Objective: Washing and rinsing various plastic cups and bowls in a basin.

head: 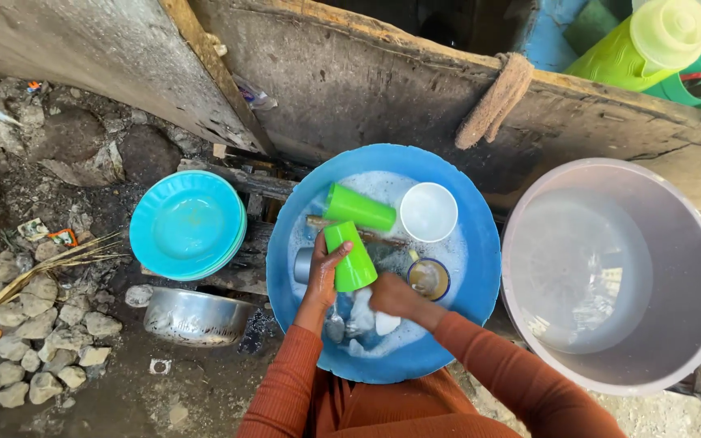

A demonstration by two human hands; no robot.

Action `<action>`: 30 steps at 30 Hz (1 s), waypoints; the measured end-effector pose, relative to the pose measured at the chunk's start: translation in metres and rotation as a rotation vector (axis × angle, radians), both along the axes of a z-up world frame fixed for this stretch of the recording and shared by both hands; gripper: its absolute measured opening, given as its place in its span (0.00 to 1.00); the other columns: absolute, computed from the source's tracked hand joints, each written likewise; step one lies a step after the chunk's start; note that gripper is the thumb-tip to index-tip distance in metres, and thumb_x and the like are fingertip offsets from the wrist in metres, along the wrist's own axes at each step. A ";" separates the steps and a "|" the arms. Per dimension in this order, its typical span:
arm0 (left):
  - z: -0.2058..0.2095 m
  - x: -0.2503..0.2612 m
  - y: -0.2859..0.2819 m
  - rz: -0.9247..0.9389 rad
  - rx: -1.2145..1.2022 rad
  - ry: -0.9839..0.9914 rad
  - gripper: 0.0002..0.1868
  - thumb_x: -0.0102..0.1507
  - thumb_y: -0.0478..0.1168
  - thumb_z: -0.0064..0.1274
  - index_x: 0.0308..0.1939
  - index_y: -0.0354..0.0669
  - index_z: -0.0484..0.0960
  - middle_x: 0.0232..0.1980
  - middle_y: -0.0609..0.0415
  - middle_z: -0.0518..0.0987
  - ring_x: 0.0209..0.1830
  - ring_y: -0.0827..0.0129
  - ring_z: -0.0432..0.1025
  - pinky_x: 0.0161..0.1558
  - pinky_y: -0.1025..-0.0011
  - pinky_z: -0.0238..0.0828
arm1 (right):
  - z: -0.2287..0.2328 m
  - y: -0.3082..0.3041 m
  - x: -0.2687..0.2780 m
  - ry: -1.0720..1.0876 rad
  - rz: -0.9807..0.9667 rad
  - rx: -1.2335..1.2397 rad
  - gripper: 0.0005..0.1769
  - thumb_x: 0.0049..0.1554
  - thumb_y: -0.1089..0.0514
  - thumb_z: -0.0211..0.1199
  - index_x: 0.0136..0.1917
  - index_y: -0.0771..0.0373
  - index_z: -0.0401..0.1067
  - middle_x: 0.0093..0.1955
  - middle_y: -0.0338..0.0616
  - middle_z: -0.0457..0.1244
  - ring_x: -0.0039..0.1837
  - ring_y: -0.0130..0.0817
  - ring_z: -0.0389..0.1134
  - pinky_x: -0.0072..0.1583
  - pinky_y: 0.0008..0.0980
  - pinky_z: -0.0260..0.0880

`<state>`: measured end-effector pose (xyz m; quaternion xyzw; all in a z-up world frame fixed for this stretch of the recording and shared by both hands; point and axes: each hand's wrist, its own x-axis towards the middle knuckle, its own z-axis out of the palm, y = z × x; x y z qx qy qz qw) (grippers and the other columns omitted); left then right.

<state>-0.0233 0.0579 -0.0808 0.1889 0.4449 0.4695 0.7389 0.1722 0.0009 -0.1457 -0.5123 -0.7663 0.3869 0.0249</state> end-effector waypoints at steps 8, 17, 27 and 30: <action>-0.018 0.004 -0.003 0.096 -0.024 0.063 0.30 0.57 0.43 0.67 0.60 0.45 0.75 0.52 0.56 0.80 0.50 0.68 0.75 0.50 0.66 0.75 | 0.098 0.031 0.004 -0.077 -0.513 0.082 0.27 0.45 0.53 0.72 0.58 0.59 0.77 0.50 0.60 0.67 0.51 0.58 0.71 0.54 0.50 0.70; 0.010 0.020 -0.020 0.076 -0.056 0.092 0.31 0.56 0.43 0.67 0.62 0.45 0.74 0.53 0.56 0.80 0.51 0.68 0.75 0.51 0.67 0.73 | 0.059 0.143 0.000 -0.550 -0.186 0.951 0.35 0.43 0.51 0.70 0.65 0.52 0.72 0.72 0.61 0.58 0.67 0.61 0.65 0.64 0.48 0.67; 0.007 0.020 -0.034 0.086 -0.124 0.045 0.28 0.56 0.43 0.68 0.56 0.43 0.74 0.50 0.53 0.80 0.48 0.66 0.76 0.47 0.65 0.75 | 0.023 0.128 -0.016 -0.898 -0.290 0.216 0.46 0.58 0.40 0.57 0.83 0.58 0.47 0.81 0.70 0.38 0.79 0.76 0.40 0.71 0.66 0.48; 0.011 0.020 -0.032 0.059 -0.186 0.140 0.28 0.55 0.44 0.68 0.55 0.44 0.74 0.47 0.54 0.81 0.44 0.67 0.76 0.45 0.65 0.76 | -0.001 0.125 -0.007 -0.555 0.101 0.294 0.40 0.57 0.43 0.57 0.80 0.51 0.53 0.84 0.59 0.39 0.83 0.70 0.35 0.74 0.69 0.40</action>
